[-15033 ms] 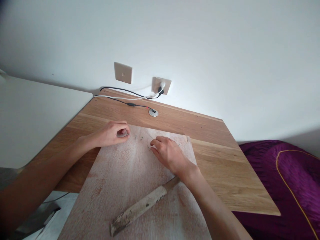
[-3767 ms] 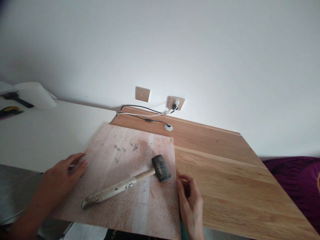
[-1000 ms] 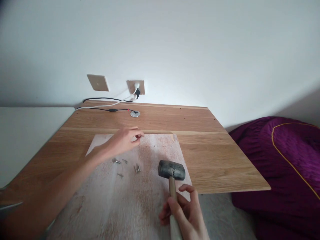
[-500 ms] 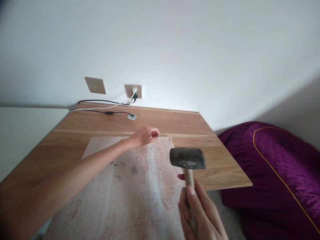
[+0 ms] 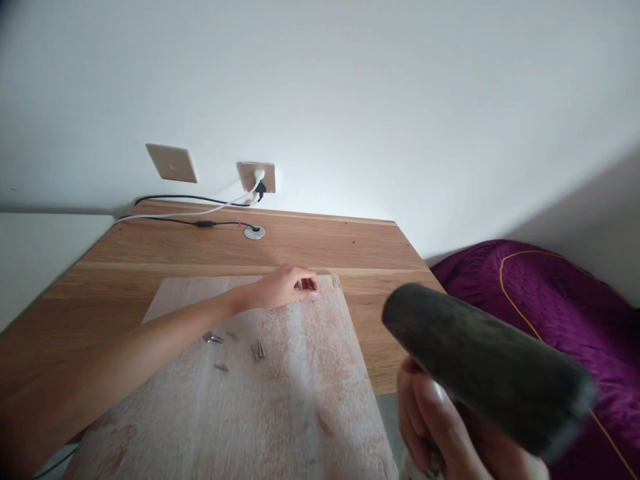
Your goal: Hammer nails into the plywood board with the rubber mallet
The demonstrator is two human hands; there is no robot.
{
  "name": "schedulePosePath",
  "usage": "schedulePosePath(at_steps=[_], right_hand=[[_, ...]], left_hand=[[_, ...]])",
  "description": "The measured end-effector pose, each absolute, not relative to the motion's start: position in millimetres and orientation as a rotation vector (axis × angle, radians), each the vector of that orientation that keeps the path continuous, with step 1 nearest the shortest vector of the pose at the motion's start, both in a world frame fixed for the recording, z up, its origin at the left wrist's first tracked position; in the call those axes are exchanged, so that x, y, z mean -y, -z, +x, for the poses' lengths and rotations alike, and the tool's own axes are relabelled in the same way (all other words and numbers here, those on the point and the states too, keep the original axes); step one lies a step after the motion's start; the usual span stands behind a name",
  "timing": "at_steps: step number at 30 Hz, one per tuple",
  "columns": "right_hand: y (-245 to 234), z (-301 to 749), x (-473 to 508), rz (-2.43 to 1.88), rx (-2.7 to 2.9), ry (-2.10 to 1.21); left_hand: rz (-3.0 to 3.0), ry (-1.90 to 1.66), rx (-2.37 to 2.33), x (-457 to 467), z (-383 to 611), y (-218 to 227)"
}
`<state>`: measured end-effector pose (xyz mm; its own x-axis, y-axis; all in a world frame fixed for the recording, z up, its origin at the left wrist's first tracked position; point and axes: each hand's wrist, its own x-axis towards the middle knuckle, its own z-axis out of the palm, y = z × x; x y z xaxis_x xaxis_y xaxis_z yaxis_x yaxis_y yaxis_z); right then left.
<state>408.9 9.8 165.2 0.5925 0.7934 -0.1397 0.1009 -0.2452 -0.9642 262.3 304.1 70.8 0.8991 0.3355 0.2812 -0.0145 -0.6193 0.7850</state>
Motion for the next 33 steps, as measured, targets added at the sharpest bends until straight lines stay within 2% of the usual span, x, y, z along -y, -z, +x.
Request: schedulePosePath(at_steps=[4,11,33], right_hand=[[-167,387,-47,-1.945,0.996,-0.842],[-110,403,-62,-2.119,1.38,-0.833],[-100,396,-55,-2.108,1.357,-0.756]], left_hand=[[2.156,-0.468,-0.243,-305,262,-70],[2.154,-0.525,-0.179,-304,259,-64],[2.346,-0.562,-0.111,-299,252,-67]])
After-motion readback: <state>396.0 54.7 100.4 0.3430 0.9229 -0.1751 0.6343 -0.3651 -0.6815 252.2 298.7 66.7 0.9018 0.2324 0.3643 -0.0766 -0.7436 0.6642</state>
